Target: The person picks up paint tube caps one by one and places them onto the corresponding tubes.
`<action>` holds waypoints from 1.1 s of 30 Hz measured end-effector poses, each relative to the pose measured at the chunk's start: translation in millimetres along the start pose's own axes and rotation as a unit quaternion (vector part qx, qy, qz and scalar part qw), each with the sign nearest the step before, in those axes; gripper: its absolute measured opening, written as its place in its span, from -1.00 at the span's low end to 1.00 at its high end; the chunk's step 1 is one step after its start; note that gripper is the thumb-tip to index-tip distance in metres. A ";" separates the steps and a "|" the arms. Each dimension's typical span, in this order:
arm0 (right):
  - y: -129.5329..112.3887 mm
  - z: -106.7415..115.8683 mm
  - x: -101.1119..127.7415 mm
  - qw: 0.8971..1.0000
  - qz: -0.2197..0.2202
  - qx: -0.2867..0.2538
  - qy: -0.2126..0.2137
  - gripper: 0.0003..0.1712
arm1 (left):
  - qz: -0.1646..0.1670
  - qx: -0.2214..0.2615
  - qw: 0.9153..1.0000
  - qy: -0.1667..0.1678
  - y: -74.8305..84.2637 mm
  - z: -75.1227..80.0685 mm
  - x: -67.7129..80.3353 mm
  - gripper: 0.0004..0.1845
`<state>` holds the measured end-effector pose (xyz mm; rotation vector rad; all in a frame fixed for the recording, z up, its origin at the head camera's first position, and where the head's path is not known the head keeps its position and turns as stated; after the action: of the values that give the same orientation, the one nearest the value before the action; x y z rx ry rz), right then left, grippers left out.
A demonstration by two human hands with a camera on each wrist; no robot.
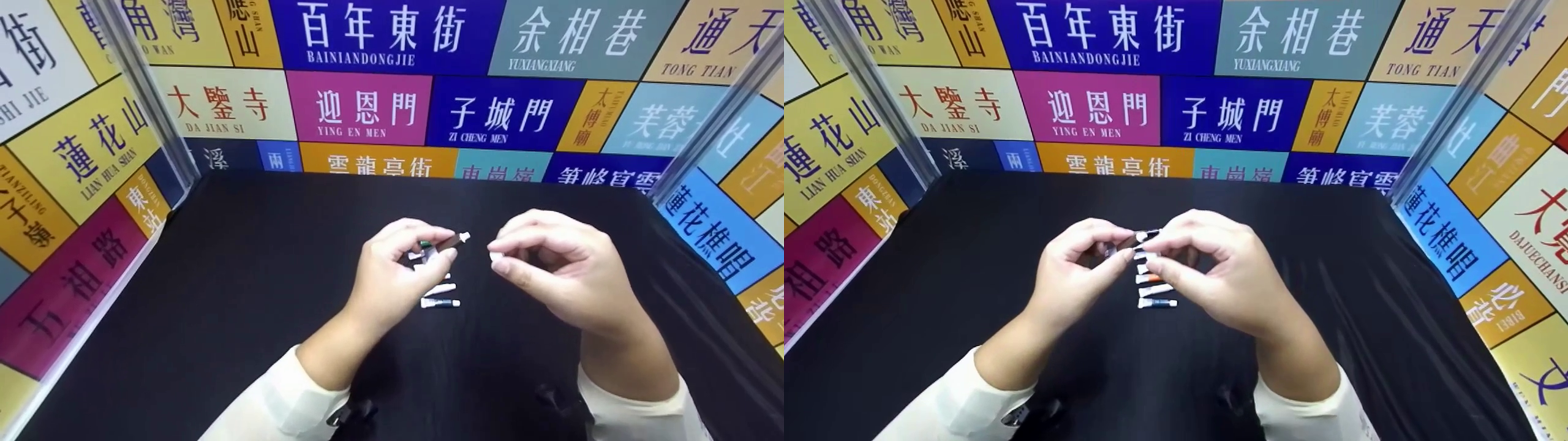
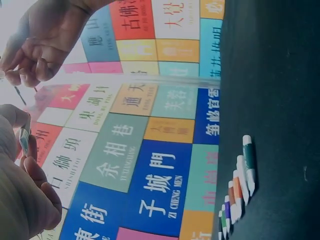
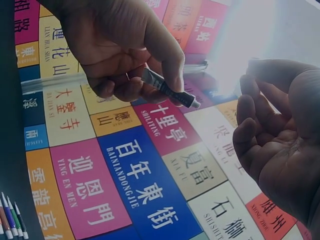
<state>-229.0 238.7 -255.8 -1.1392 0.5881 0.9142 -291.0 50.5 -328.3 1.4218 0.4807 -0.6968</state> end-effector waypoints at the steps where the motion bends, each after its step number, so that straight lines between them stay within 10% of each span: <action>1: -2.0 0.0 0.1 1.000 0.004 -0.002 0.002 -0.74 | -0.005 0.003 1.000 -0.001 2.1 0.2 0.8 -0.79; 17: 0.8 1.6 0.5 0.997 -0.016 0.078 -0.002 -0.64 | -0.072 0.004 0.997 -0.022 35.6 -1.8 7.1 -0.80; 33: 8.2 -3.8 -2.1 0.991 -0.025 0.131 -0.029 -0.62 | -0.075 -0.001 0.997 -0.025 36.1 -4.9 9.1 -0.81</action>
<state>-237.0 235.6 -259.6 -0.8840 0.6101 0.7993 -259.2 54.2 -309.0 1.3722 0.5524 -0.8502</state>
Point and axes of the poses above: each hand's wrist, its own x-axis away from the middle knuckle, its own z-axis out of the back of the hand, y = z × x, the point moved 8 cm from there along -x, towards the middle knuckle, and after that the axes turned 4 degrees about x, right-handed, at the moved point
